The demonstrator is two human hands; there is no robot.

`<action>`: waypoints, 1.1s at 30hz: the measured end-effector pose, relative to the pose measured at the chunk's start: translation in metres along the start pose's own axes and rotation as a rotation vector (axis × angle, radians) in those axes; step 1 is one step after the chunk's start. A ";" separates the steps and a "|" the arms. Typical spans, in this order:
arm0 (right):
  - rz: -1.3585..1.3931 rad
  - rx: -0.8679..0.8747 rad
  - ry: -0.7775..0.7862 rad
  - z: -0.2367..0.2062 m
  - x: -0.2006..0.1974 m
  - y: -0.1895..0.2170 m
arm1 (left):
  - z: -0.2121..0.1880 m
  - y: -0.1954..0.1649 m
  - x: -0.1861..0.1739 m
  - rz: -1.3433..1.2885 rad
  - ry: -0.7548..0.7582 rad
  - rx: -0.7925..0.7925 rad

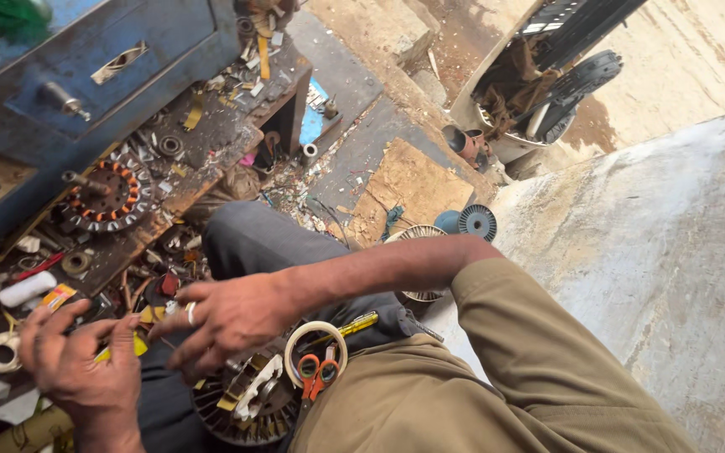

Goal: The person sits on the floor and repairs an electric motor by wrapping copper wire around the stator slots and securing it with tape. They use scissors to cut the wire and a screwdriver to adjust components on a separate motor part.

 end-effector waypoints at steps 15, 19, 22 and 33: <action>-0.038 0.594 -0.007 -0.052 -0.007 -0.059 | -0.046 -0.054 0.020 -0.348 0.185 -0.162; -0.096 0.312 0.072 -0.038 -0.019 -0.002 | -0.064 -0.034 0.045 -0.512 0.320 -0.280; 0.080 0.281 0.223 -0.028 -0.010 0.040 | -0.051 -0.042 0.031 -0.590 0.393 -0.249; 0.294 0.366 0.190 0.011 0.003 -0.021 | -0.104 -0.137 -0.052 -0.395 -0.073 -0.117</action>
Point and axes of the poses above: each hand's wrist, its own z-axis towards the middle knuckle, its own x-axis out of the palm, y = z × x, the point moved 10 cm from there along z, towards the middle knuckle, and after that the axes turned 2 degrees about y, right-handed, at the moved point
